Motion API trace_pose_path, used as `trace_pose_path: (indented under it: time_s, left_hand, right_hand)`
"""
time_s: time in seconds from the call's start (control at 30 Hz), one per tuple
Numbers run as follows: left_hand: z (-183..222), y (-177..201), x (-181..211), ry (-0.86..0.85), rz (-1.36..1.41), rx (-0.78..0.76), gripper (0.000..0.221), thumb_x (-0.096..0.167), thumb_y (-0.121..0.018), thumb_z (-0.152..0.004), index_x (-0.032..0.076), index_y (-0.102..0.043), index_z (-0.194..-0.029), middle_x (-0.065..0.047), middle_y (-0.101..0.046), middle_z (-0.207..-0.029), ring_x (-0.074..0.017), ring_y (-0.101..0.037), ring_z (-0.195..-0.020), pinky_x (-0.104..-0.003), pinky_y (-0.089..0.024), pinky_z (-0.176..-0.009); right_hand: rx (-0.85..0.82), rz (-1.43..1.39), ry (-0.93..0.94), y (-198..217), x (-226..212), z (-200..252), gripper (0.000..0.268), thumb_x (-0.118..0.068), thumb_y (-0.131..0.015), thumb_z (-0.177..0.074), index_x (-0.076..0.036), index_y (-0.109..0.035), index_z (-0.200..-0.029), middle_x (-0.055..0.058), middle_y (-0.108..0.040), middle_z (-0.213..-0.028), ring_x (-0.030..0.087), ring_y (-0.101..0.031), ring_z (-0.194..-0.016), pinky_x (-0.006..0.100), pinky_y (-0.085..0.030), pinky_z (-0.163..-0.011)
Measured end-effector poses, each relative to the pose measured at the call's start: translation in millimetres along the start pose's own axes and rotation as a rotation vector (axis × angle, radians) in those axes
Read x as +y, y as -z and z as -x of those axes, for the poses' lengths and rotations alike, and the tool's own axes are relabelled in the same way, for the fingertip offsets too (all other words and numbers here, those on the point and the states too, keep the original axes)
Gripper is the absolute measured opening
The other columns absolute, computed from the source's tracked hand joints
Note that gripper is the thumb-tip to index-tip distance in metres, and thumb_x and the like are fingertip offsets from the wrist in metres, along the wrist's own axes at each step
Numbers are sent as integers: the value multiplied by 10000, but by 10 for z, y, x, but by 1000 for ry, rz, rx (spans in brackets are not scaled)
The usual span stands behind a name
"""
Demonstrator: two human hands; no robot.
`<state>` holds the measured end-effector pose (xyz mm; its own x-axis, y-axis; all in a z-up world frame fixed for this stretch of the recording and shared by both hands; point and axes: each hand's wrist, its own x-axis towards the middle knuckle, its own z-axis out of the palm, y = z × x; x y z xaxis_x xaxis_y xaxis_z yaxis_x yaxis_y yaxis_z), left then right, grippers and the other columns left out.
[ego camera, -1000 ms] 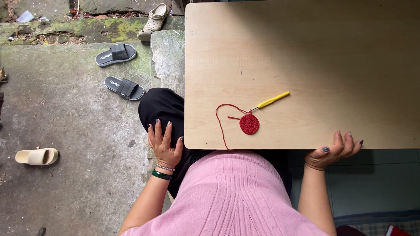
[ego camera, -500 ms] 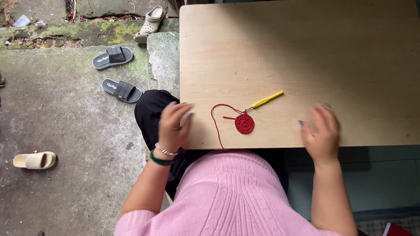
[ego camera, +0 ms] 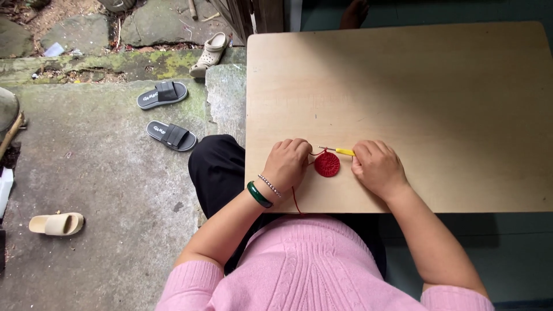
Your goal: A person is crocheting a red yarn object using a yellow crochet hook at a steady pace.
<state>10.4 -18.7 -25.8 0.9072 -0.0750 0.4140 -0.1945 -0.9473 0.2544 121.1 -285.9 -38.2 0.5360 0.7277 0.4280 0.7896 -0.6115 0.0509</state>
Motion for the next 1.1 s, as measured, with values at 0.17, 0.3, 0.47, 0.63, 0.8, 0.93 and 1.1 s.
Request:
trace_pose_path:
  time_s: [0.17,0.3,0.47,0.63,0.8,0.93,1.1]
  left_hand:
    - [-307,526,157,331,699,91,336,208,-692,-927,123,-583,-1234,-122,-681,-1153,-341,-687,-1064,-461,-542,-933]
    - [-582,992,349,154,870,219,670,239,-853,-812,106,-563,-1401,-170,-578,-1364,-404,-564,-1283,-504,-456,-1084]
    - [-660,878,401,235,1098,111,287,172,-796,-875,150,-715,-1150,-55,-698,-1123,-236,-674,-1080,-379,-515,-985]
    - [-629,918,460,407,1531,-2,148,41,-725,-922,22,-737,-1069,-72,-758,-911,-91,-676,-849,-272,-571,-816]
    - [-644,905,598,478,1714,133,160,-1,-715,-917,-42,-702,-1072,-94,-700,-900,-116,-672,-825,-291,-592,-743]
    - [-659,1027,622,417,1482,138,139,35,-754,-897,21,-751,-1035,-97,-684,-919,-129,-697,-805,-281,-590,-704]
    - [-598,1217,586,348,1129,345,371,98,-755,-899,102,-687,-1264,-84,-594,-1007,-171,-672,-849,-303,-587,-796]
  right_hand:
    - [19,-456,-386,141,-185,-40,191,-210,-730,-846,-217,-703,-1035,7,-673,-807,230,-730,-758,341,-578,-618]
    - [64,-730,-461,747,-448,-388,181,-73,-729,-854,-94,-733,-1034,158,-702,-820,328,-738,-751,378,-582,-573]
    - [50,-810,-449,1092,-487,-523,187,-69,-751,-860,-101,-748,-1044,129,-707,-794,277,-736,-696,337,-583,-532]
    - [1,-1333,-632,1158,-450,-526,290,46,-741,-837,3,-726,-1123,123,-720,-765,152,-676,-636,278,-605,-563]
    - [419,-2187,-572,906,-614,-568,380,11,-698,-863,106,-624,-1223,204,-659,-845,214,-674,-751,305,-560,-679]
    - [459,-2041,-594,844,-814,-712,329,35,-626,-933,127,-637,-1248,230,-696,-1023,263,-701,-969,394,-547,-956]
    - [456,-2034,-703,778,-814,-753,341,-8,-645,-951,119,-637,-1268,279,-713,-1049,309,-733,-954,399,-612,-878]
